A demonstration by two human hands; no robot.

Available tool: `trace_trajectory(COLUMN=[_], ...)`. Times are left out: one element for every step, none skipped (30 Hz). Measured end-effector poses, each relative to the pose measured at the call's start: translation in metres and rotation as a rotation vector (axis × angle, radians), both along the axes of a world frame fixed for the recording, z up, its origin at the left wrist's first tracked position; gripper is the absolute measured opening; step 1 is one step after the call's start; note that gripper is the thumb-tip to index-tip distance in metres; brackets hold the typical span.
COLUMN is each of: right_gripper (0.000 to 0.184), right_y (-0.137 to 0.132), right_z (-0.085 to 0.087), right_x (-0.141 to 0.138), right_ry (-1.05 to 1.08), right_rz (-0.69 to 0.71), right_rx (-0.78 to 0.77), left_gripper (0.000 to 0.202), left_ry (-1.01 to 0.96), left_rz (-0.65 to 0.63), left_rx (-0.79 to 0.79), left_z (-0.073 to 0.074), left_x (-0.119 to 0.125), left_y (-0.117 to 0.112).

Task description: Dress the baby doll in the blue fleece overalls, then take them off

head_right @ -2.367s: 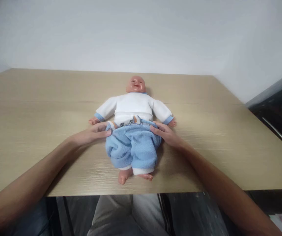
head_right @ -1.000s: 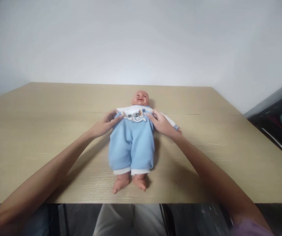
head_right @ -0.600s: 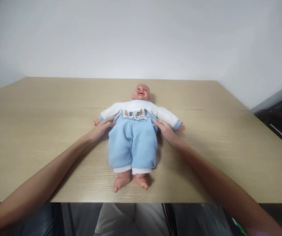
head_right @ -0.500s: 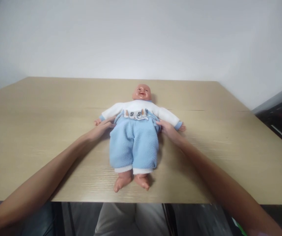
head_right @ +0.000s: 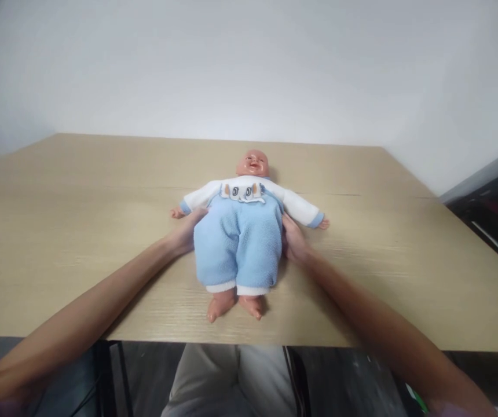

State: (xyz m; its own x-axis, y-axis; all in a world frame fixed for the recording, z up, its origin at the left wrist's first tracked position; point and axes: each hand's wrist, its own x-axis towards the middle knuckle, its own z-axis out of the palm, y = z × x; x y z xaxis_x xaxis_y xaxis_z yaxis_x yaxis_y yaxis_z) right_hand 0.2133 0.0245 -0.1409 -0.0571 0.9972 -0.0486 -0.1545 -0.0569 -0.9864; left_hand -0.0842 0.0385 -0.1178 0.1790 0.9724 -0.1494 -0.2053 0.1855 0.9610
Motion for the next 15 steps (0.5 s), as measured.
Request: trace_trajectory(right_gripper=[0.059,0.062,0.065,0.067,0.068,0.068,0.068,0.068,0.067,0.065,0.064,0.062,0.06,0.057,0.054], right_y=[0.0001,0.0003,0.0008,0.0013,0.002,0.0027,0.0034,0.0042,0.0051,0.0059,0.0067,0.0074,0.008,0.0086,0.0092], right_z=[0.0017,0.0033,0.0047,0.0054,0.0055,0.0049,0.0039,0.0026,0.0013,0.0002,-0.0004,-0.0005,0.0,0.001,0.0023], right_x=[-0.0016,-0.0023,-0.0025,-0.0023,-0.0018,-0.0012,-0.0005,0.0002,0.001,0.0019,0.0027,0.0036,0.0044,0.0051,0.0056], right_ry=[0.032,0.06,0.07,0.074,0.075,0.072,0.063,0.053,0.046,0.042,0.04,0.039,0.037,0.035,0.031], right_rz=[-0.018,-0.032,-0.03,-0.02,-0.011,-0.002,0.003,0.005,0.002,-0.005,-0.007,-0.003,0.005,0.019,0.035], right_rx=[-0.017,-0.023,-0.015,-0.013,-0.022,-0.035,-0.048,-0.058,-0.06,-0.056,-0.049,-0.042,-0.034,-0.025,-0.016], left_gripper=[0.039,0.04,0.041,0.042,0.041,0.041,0.041,0.041,0.042,0.043,0.044,0.045,0.044,0.043,0.041], left_ry=[-0.027,-0.043,-0.055,-0.062,-0.065,-0.064,-0.06,-0.054,-0.048,-0.041,-0.032,-0.02,-0.007,0.003,0.012], left_rz=[-0.008,-0.019,-0.026,-0.034,-0.043,-0.051,-0.058,-0.065,-0.071,-0.076,-0.078,-0.078,-0.074,-0.065,-0.055], left_rx=[-0.041,-0.07,-0.087,-0.096,-0.096,-0.091,-0.081,-0.069,-0.055,-0.04,-0.024,-0.009,0.003,0.01,0.012], left_z=[-0.0016,-0.0028,-0.0037,-0.0043,-0.0049,-0.0055,-0.006,-0.0065,-0.0069,-0.0072,-0.0073,-0.0071,-0.0067,-0.0062,-0.0055], left_x=[0.0019,0.0026,0.0024,0.0016,0.0005,-0.0006,-0.0014,-0.0019,-0.0021,-0.002,-0.0018,-0.0018,-0.0021,-0.0026,-0.0035], left_y=[-0.0007,-0.0011,-0.0012,-0.0012,-0.0012,-0.0012,-0.0013,-0.0015,-0.0017,-0.0018,-0.0018,-0.0013,-0.0005,0.0009,0.0026])
